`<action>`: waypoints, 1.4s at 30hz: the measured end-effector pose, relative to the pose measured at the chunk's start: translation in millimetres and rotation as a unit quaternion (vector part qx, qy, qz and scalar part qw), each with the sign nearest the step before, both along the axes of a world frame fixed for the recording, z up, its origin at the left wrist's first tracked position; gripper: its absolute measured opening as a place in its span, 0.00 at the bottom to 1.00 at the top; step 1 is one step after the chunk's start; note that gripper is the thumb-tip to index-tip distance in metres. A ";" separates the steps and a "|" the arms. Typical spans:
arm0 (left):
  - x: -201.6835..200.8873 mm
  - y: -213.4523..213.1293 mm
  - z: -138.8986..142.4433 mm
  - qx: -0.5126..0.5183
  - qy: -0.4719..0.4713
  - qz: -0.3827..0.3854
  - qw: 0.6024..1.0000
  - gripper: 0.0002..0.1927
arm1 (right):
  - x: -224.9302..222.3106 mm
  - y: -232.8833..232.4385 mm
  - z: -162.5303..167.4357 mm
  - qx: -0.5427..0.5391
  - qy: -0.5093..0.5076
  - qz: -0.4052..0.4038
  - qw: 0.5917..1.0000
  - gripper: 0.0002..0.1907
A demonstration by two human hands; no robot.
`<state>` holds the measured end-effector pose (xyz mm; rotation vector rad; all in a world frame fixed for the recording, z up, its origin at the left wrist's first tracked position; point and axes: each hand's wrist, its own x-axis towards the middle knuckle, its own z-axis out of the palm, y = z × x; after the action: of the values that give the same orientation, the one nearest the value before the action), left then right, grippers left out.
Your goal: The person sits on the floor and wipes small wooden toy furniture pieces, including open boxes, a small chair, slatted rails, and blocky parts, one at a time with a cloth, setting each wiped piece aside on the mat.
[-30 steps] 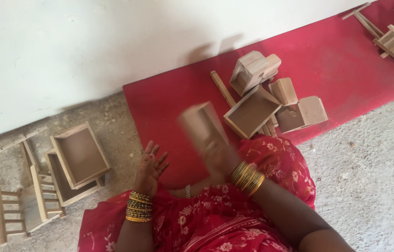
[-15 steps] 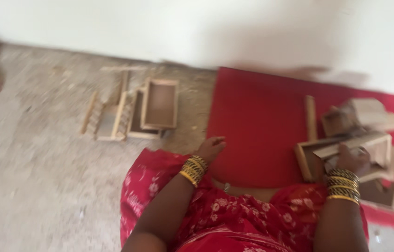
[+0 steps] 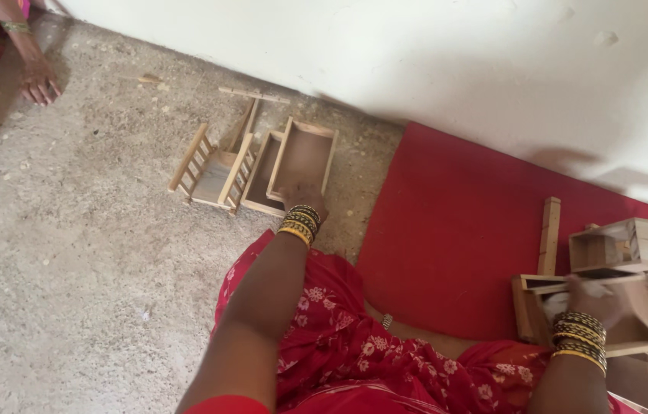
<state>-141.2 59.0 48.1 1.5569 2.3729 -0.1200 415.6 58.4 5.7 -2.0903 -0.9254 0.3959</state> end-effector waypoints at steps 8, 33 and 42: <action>7.9 10.7 -22.6 0.009 0.070 0.016 0.997 0.19 | -8.8 -1.4 -4.6 0.137 0.062 -0.075 0.986 0.24; 83.4 -40.1 26.6 0.434 -0.345 0.032 0.832 0.21 | -28.2 -39.3 13.9 0.222 0.236 0.018 0.946 0.14; 112.5 -18.8 -45.3 0.166 -0.575 0.073 0.798 0.33 | -172.7 -53.5 52.9 0.138 0.439 0.062 0.886 0.19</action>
<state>-28.7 40.2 2.8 1.0145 1.4918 1.0278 242.9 4.9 58.6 -1.3461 -0.5088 1.0934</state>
